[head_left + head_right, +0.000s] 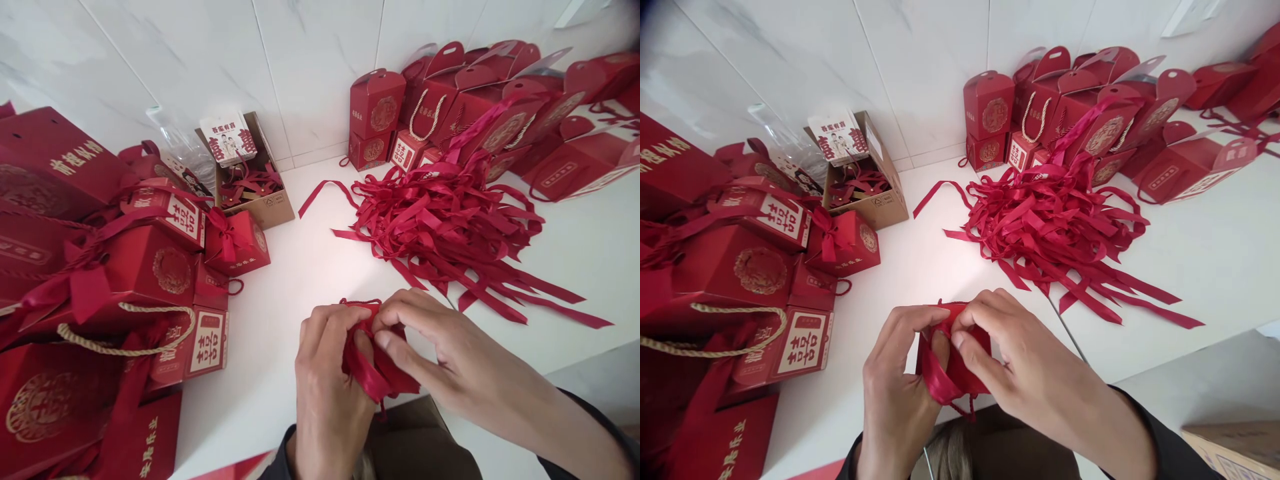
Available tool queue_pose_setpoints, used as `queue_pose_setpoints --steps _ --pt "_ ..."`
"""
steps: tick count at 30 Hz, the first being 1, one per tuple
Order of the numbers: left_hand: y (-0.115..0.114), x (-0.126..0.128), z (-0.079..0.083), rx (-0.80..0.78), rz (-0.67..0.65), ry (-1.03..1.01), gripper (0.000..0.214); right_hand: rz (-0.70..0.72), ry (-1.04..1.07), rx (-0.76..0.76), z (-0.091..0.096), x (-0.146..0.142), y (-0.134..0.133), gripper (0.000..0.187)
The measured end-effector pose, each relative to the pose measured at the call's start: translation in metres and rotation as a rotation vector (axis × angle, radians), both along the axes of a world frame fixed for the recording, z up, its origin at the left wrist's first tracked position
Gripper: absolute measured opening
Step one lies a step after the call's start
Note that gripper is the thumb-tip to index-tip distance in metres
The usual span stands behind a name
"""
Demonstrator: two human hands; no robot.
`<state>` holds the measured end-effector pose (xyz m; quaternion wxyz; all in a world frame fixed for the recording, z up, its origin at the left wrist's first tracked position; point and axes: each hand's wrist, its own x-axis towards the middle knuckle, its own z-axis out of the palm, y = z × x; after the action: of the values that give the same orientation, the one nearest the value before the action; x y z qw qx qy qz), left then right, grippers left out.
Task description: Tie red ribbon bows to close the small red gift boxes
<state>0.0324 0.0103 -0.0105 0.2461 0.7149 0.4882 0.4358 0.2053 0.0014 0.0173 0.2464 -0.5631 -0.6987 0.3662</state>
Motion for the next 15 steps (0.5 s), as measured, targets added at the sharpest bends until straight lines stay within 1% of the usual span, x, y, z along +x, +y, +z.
queue_pose_setpoints --steps 3,7,9,12,15 --pt "-0.001 -0.001 -0.002 0.027 0.001 -0.009 0.029 -0.054 0.039 -0.049 0.001 0.002 0.002 0.020" --pt "-0.004 -0.006 -0.005 -0.016 0.027 -0.008 0.025 0.003 0.034 -0.086 0.004 0.004 0.005 0.020" --pt "-0.006 -0.009 -0.007 -0.042 0.040 -0.005 0.021 -0.018 0.008 -0.072 0.004 0.006 0.006 0.019" --pt "-0.007 -0.010 -0.009 -0.037 0.051 0.006 0.013 -0.067 -0.021 -0.015 0.004 0.008 0.005 0.018" --pt "-0.007 -0.009 -0.009 -0.006 0.060 0.011 0.014 -0.061 -0.027 0.024 0.004 0.008 0.005 0.017"
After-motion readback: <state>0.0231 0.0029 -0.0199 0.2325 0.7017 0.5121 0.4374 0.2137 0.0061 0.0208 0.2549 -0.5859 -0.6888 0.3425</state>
